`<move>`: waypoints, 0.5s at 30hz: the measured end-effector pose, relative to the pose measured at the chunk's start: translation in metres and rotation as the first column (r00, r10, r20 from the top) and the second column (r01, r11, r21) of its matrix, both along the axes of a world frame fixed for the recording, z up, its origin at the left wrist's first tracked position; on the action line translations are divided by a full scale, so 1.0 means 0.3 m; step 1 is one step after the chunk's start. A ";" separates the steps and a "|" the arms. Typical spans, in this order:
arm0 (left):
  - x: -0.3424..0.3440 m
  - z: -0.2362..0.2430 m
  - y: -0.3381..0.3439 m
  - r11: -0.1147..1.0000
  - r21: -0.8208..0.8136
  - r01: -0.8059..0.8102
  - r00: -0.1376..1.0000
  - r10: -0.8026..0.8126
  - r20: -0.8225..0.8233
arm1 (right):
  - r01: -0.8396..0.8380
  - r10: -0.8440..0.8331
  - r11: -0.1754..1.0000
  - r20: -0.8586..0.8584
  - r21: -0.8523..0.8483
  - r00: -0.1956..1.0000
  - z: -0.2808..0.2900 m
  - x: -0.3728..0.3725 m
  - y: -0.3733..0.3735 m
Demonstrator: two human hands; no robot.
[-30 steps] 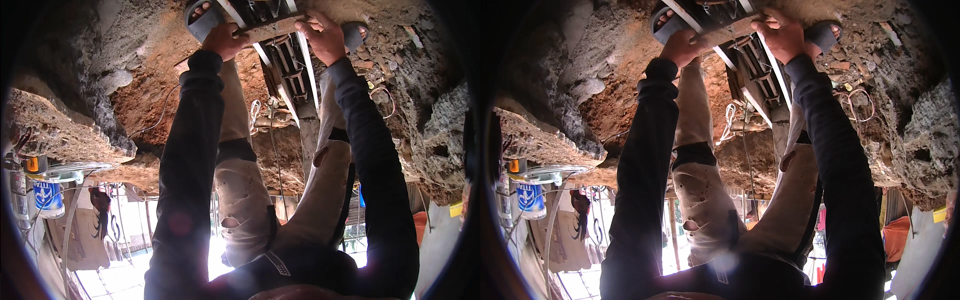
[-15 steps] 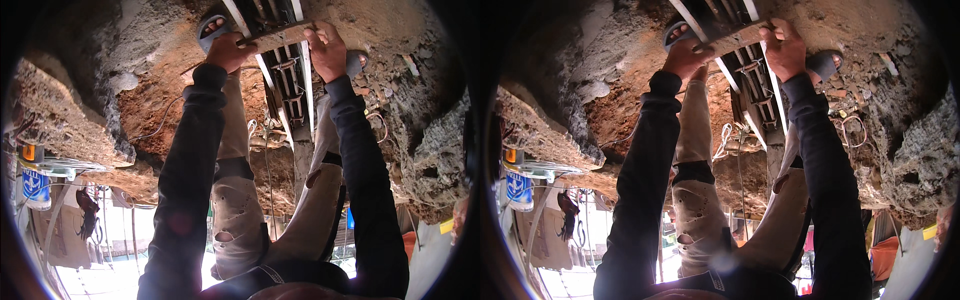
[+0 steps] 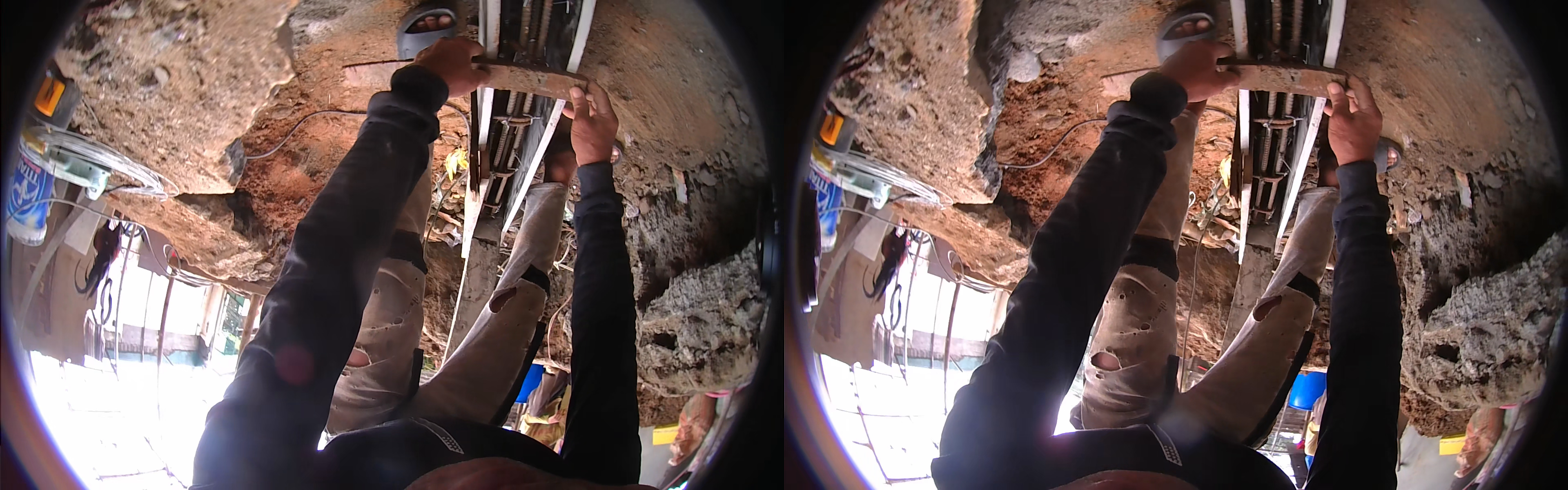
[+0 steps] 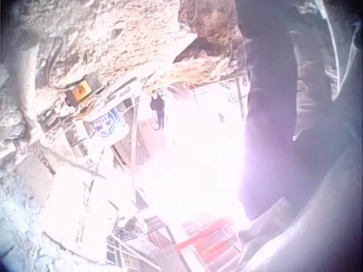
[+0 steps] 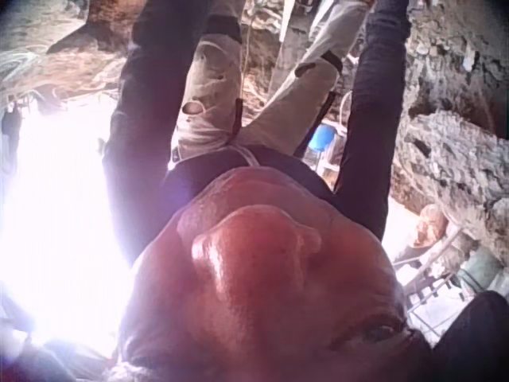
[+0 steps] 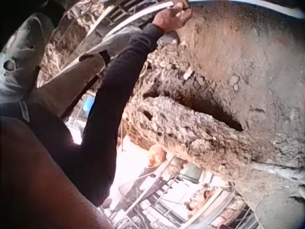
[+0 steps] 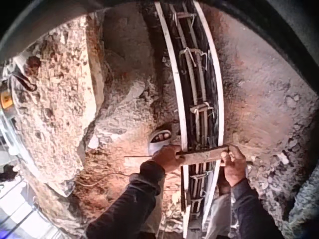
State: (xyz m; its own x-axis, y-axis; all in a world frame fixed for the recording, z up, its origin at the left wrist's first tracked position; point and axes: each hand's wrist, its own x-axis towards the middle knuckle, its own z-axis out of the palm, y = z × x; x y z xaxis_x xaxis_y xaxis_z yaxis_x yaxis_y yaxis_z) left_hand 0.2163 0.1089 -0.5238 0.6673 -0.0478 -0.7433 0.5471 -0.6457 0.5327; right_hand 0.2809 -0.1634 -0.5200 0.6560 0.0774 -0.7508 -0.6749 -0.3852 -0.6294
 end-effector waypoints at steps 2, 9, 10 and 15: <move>-0.001 0.009 -0.006 0.999 0.040 -0.009 1.000 0.010 -0.014 | 0.003 -0.003 1.000 0.017 -0.012 1.000 -0.011 -0.011 -0.009; -0.006 -0.016 0.016 0.998 -0.020 -0.052 0.997 0.050 -0.064 | -0.010 0.013 0.998 0.049 -0.066 0.999 -0.010 -0.007 -0.002; -0.005 -0.018 0.021 0.995 -0.055 -0.081 0.992 0.075 -0.105 | -0.004 0.006 0.998 0.045 -0.063 0.999 -0.008 -0.007 0.000; 0.000 -0.006 0.094 0.986 -0.103 0.129 0.988 -0.137 -0.073 | -0.030 0.032 0.997 0.017 -0.077 0.999 0.006 0.003 0.009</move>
State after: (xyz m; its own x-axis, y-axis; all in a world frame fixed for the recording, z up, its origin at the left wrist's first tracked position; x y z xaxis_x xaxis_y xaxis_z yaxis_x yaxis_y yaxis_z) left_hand 0.2162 0.1371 -0.5255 0.5895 -0.2072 -0.7808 0.5030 -0.6621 0.5555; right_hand 0.2818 -0.1607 -0.5183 0.6676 0.0406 -0.7434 -0.6508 -0.4533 -0.6091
